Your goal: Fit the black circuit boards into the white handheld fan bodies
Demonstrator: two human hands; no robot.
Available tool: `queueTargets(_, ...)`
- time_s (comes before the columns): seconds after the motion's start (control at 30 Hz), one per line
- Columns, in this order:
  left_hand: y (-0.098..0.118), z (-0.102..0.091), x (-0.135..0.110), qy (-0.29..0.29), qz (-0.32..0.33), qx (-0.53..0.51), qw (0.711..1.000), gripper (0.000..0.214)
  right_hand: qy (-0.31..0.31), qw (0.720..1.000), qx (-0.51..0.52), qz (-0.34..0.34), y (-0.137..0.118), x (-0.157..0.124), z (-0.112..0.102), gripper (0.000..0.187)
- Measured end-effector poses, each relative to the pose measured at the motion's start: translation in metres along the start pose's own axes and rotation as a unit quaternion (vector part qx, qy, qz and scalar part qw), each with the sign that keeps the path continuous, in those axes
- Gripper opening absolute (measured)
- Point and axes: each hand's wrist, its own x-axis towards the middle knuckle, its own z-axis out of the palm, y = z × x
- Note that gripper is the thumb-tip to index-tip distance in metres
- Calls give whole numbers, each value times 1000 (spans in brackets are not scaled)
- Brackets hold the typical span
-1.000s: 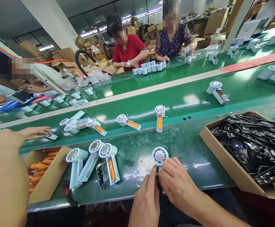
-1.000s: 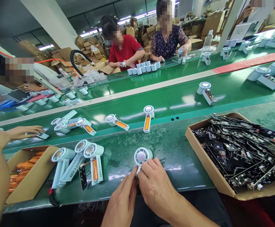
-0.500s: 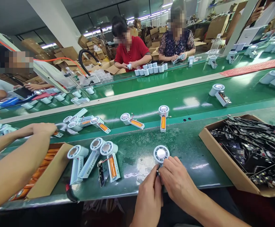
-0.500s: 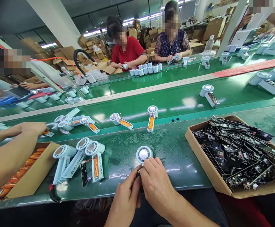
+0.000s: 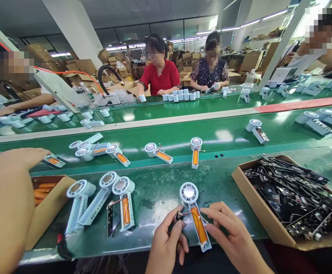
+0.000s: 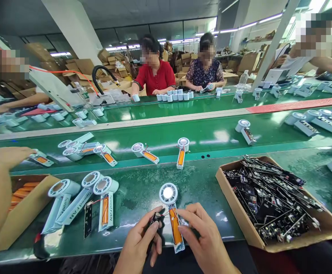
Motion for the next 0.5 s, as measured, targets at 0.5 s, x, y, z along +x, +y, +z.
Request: queueTargets(0.5, -5, 1, -1, 17, 41, -2, 999, 67, -90, 993, -73, -39, -11, 35, 34, 25)
